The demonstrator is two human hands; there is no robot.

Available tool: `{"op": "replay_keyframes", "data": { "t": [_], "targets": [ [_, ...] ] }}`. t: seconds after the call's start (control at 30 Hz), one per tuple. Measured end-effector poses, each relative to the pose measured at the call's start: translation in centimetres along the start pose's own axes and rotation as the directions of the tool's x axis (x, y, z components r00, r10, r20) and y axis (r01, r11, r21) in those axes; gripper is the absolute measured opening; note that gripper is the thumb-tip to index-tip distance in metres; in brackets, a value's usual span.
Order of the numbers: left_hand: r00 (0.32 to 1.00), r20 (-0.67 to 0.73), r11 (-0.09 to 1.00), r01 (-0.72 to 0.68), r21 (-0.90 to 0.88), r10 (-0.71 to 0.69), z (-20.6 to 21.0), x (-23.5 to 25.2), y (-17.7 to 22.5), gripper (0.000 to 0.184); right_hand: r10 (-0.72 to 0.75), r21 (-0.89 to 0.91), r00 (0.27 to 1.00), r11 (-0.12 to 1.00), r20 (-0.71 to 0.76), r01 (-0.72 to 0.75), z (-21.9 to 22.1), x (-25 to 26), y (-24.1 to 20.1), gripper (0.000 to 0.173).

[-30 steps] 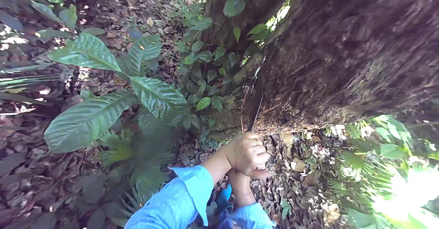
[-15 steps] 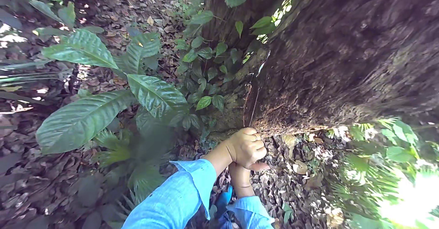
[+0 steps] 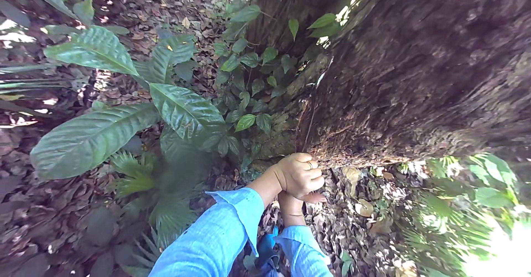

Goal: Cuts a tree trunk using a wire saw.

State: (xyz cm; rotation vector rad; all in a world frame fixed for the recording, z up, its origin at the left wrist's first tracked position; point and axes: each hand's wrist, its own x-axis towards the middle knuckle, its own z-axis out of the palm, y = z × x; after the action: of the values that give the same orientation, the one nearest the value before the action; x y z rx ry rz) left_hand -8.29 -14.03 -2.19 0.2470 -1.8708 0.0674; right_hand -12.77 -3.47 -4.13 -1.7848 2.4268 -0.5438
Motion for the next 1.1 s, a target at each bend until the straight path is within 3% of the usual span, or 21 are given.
{"op": "replay_keyframes", "data": {
  "t": [0.07,0.13,0.2,0.27,0.3,0.37,0.47,0.6,0.73,0.87,0.97,1.1],
  "targets": [
    [1.000,0.001,1.000,0.008,0.005,-0.008,-0.1,0.2,0.2,0.061,-0.056,0.010,0.996,0.998,-0.074,0.057,-0.4,-0.2,0.0,0.032],
    [1.000,0.006,0.999,0.029,-0.014,-0.029,-0.5,0.7,0.7,0.061,-0.075,0.043,0.995,0.996,-0.059,0.077,-0.8,-0.9,0.3,0.028],
    [0.992,0.085,0.993,0.094,-0.075,-0.088,-1.4,0.6,2.5,0.064,0.003,0.086,0.998,0.996,0.058,-0.008,-1.9,-2.9,0.2,0.028],
    [0.951,0.264,0.963,0.210,-0.170,-0.160,-3.1,-1.0,6.7,0.051,0.158,0.110,0.947,0.975,0.281,-0.195,-3.3,-7.2,0.7,0.035],
    [0.930,0.316,0.950,0.253,-0.183,-0.187,-3.7,-2.0,8.9,0.046,0.163,0.104,0.930,0.973,0.329,-0.207,-4.0,-9.4,1.1,0.035],
    [0.948,0.245,0.953,0.248,-0.172,-0.203,-3.4,-3.5,10.8,0.047,0.089,0.133,0.937,0.981,0.339,-0.141,-5.1,-11.2,1.4,0.038],
    [0.973,0.160,0.960,0.195,-0.203,-0.164,-2.9,-1.7,8.9,0.053,0.050,0.244,0.975,0.964,0.218,-0.104,-3.0,-10.2,3.9,0.043],
    [0.987,0.126,0.990,0.109,-0.094,-0.097,-0.6,0.0,3.4,0.059,0.044,0.190,0.986,0.979,0.158,-0.074,-2.5,-2.5,1.4,0.040],
    [0.985,0.145,0.994,0.103,-0.040,-0.096,0.0,-1.7,4.6,0.057,0.114,0.203,0.969,0.966,0.221,-0.160,-0.7,-3.9,2.5,0.044],
    [0.993,0.097,0.998,0.067,-0.022,-0.065,-0.2,-1.3,3.0,0.051,0.189,0.223,0.925,0.936,0.330,-0.271,-2.0,-1.7,-0.3,0.048],
    [0.997,0.066,0.999,0.031,0.038,-0.034,0.4,-2.0,2.6,0.045,0.109,0.278,0.958,0.943,0.266,-0.184,-0.7,-1.5,0.3,0.040],
    [0.993,0.028,0.993,0.109,0.038,-0.111,0.3,-2.1,4.7,0.045,0.054,0.271,0.981,0.957,0.186,-0.104,-0.8,-3.9,2.2,0.041]
  ]
}}
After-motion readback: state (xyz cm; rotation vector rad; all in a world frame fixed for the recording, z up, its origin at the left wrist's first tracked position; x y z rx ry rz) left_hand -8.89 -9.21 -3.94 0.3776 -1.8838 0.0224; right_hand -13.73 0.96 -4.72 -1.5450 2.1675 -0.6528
